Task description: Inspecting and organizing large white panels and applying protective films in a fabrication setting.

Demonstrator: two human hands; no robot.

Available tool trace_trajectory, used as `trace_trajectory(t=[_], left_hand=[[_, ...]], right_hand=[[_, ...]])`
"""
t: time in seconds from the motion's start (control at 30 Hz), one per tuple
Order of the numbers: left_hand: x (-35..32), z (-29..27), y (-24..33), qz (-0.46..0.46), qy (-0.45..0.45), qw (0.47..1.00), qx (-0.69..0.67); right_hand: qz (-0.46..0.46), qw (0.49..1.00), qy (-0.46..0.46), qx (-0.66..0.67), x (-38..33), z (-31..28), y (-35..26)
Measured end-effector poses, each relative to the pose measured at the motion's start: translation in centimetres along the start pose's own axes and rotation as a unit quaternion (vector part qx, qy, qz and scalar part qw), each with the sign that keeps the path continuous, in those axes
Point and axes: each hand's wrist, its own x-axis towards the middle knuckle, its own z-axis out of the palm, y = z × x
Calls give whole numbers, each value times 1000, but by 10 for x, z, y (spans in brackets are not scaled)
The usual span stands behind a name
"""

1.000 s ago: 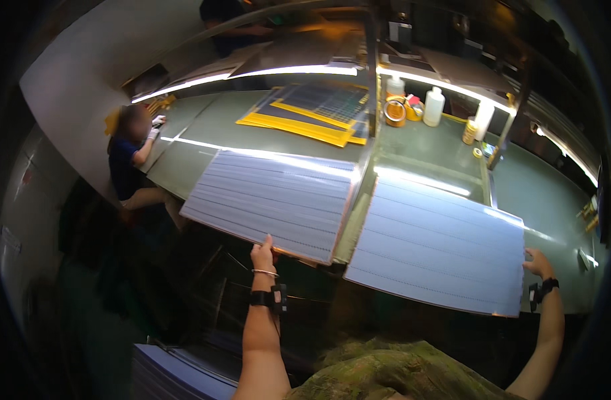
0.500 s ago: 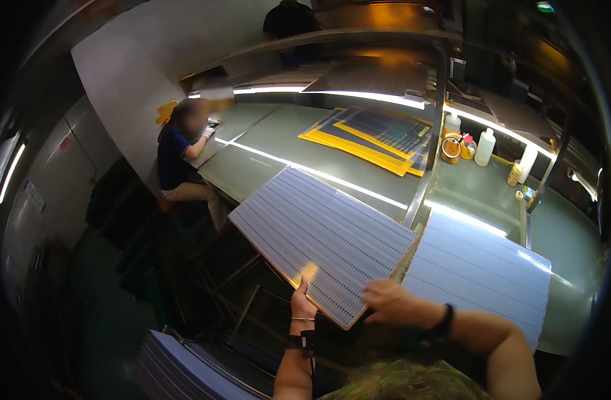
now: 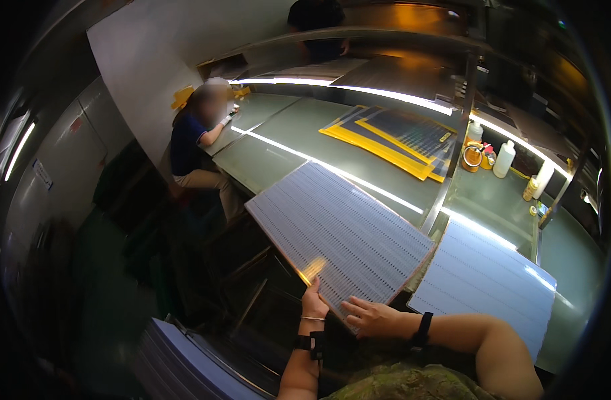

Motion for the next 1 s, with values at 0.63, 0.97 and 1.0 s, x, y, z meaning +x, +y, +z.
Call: trace_trajectory(t=[0.63, 0.97, 1.0], left_hand=[[11, 23, 7, -29, -27, 998, -41], [5, 26, 5, -29, -18, 999, -32], [4, 23, 6, -28, -19, 999, -32]], right_hand=[[202, 949, 38, 240, -3, 4, 10], [132, 981, 85, 114, -9, 19, 2], [98, 987, 117, 56, -12, 24, -2]])
